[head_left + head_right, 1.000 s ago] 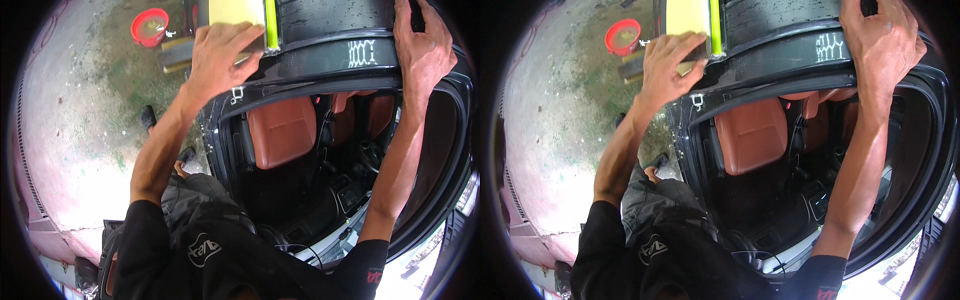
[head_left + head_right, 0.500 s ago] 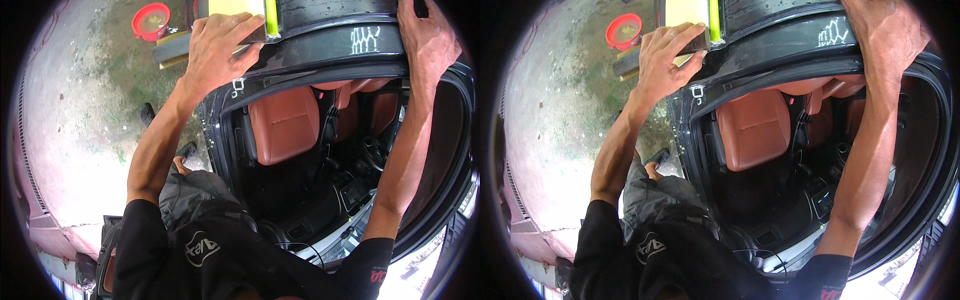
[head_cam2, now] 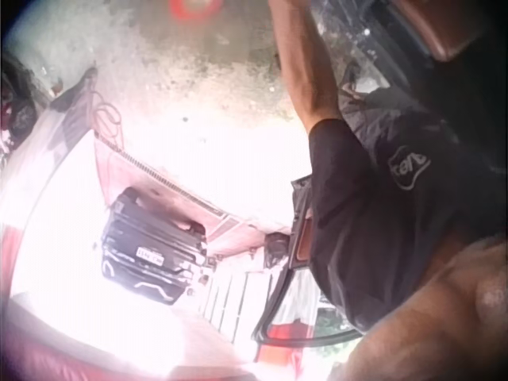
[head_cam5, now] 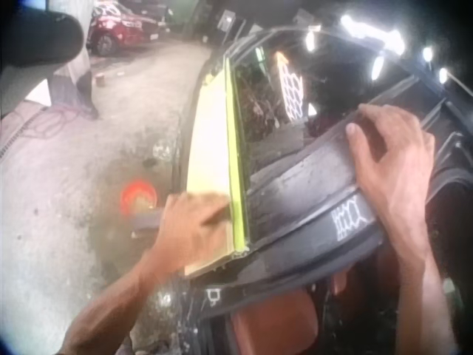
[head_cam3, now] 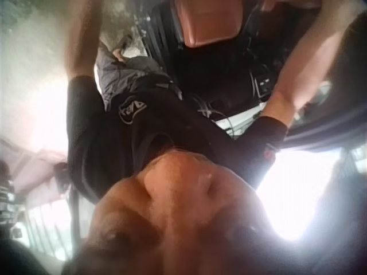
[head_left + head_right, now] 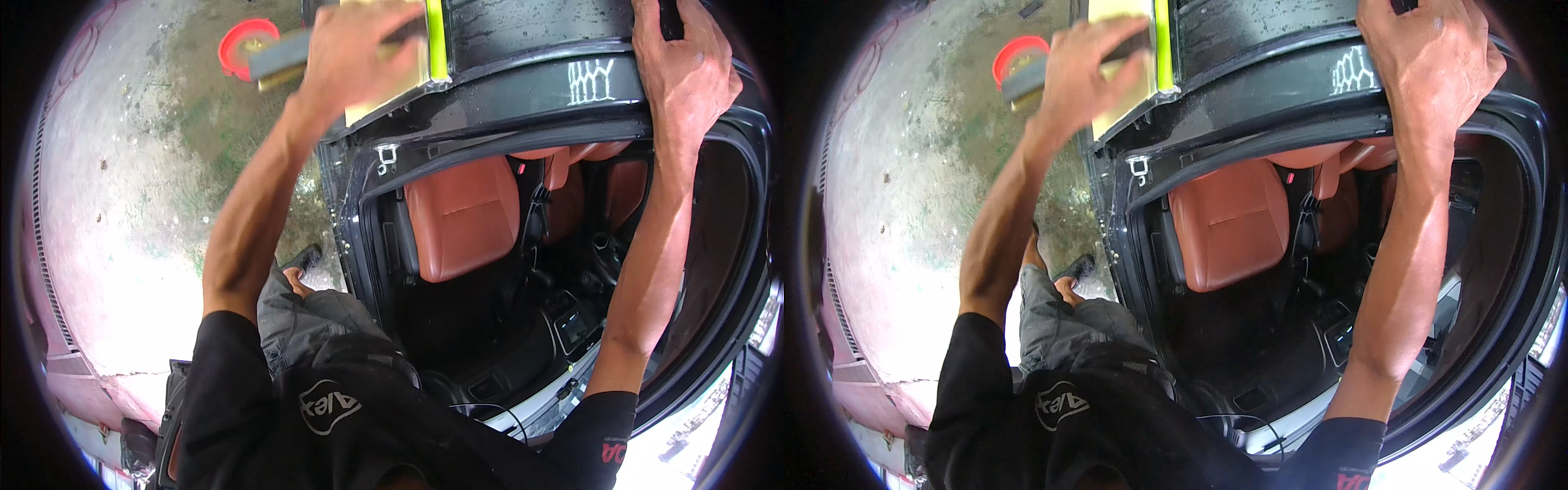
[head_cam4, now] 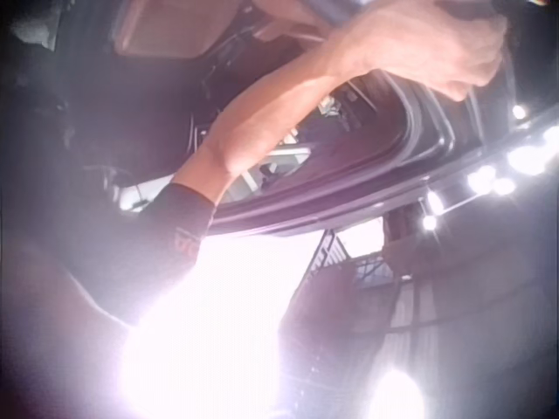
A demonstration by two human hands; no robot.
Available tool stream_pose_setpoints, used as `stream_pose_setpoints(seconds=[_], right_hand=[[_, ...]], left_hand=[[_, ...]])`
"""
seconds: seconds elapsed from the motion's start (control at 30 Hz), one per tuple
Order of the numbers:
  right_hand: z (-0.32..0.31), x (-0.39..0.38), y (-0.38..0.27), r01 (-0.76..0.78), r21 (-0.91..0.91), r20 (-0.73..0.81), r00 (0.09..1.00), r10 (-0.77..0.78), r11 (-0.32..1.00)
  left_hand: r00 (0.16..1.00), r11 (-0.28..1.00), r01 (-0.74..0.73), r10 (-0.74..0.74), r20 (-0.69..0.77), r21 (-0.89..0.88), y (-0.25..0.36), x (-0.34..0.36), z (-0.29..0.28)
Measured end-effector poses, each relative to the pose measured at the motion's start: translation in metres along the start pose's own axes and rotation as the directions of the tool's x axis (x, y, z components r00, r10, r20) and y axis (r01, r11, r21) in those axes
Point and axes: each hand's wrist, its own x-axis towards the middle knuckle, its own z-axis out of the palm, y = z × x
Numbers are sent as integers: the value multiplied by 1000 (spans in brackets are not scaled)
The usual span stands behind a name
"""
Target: The person applies a protective film to the side of a black car. They smooth the film with their hands and use a squeegee to press it onto the surface, working along the door and window frame.
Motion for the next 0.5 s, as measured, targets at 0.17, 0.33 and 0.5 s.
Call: stream_pose_setpoints(seconds=[0.17, 0.33, 0.5], right_hand=[[3, 4, -22, -51, 30, -13, 999, 51, 998], [9, -2, -7, -41, 92, -45, 998, 45, 995], [16, 1, 17, 36, -58, 37, 999, -34, 998]], left_hand=[[999, 999, 37, -37, 30, 10, -14, 3, -6], [998, 1000, 5, -4, 62, -16, -12, 13, -1], [999, 999, 29, -29, -39, -13, -26, 20, 12]])
